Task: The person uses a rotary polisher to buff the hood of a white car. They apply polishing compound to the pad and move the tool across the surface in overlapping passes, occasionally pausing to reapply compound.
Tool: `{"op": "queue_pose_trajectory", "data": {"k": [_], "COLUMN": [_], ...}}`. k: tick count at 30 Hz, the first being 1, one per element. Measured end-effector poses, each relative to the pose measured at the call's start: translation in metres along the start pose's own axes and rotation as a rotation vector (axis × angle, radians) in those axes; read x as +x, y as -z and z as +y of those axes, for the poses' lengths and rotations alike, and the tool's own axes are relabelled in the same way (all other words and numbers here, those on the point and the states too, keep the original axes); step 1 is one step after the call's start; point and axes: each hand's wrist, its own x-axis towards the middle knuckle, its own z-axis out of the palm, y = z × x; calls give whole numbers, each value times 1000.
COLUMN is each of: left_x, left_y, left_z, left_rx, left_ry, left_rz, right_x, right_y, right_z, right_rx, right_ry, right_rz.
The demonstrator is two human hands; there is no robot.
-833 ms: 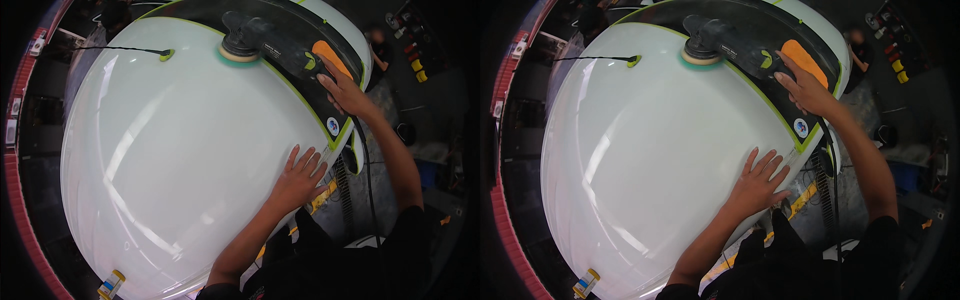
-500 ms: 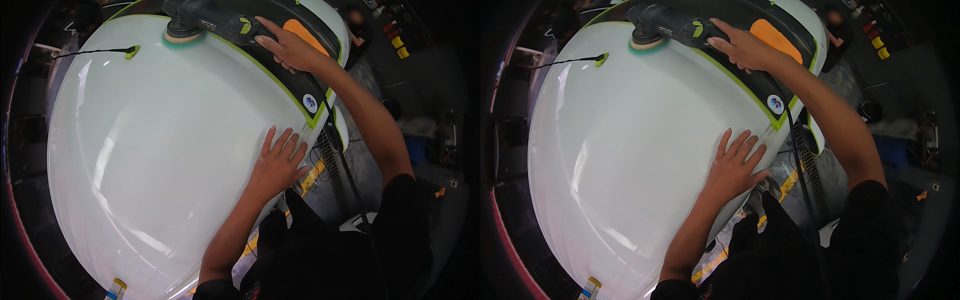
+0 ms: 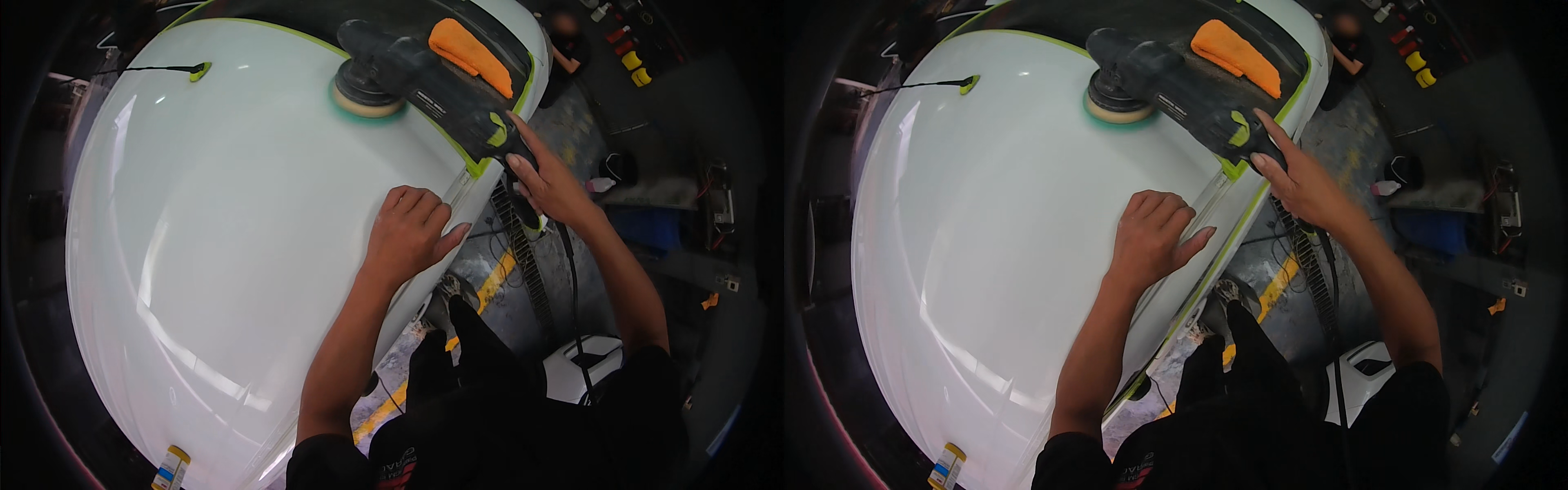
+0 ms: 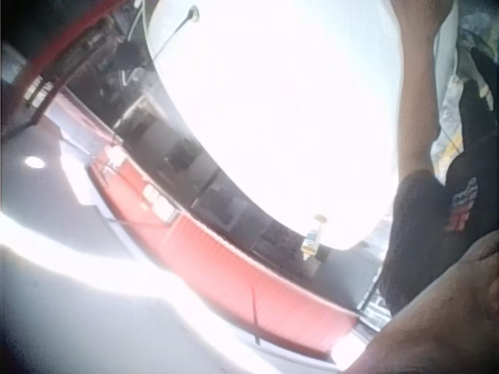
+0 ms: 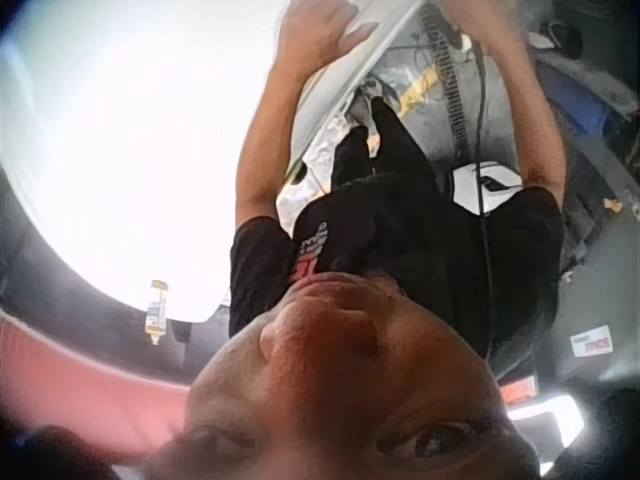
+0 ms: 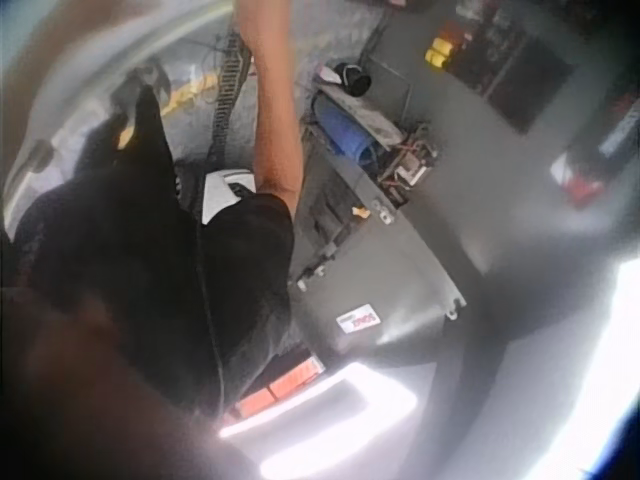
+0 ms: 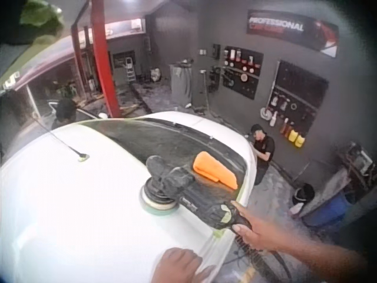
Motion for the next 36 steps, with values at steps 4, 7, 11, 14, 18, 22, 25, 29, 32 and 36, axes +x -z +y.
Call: {"op": "queue_pose_trajectory", "data": {"k": [4,7,11,14,18,22,25,29,32,36], "left_x": [-4,1,32,104,155,176,178,159,146,148], "left_y": [-2,6,42,73,78,31,-4,-7,0,-11], "left_z": [-2,-4,-33,-61,-92,-73,-38,-1,7,26], "left_rx": [37,53,217,219,66,123,69,100,134,98], "left_ry": [-22,-17,49,125,220,103,73,92,115,121], "left_rz": [138,294,348,157,-344,-442,-457,-451,-444,-452], "right_x": [-70,-99,-90,-76,-77,-94,-116,-152,-167,-176], "right_y": [-5,-33,-65,-83,-96,-101,-108,-105,-99,-98], "right_z": [6,25,-4,-29,-32,-7,12,23,31,36], "right_rx": [71,131,254,399,630,898,913,920,1024,1056], "right_ry": [-194,-62,94,37,152,205,311,312,274,217], "right_rz": [-46,21,41,-66,-151,-51,159,126,3,-20]}}
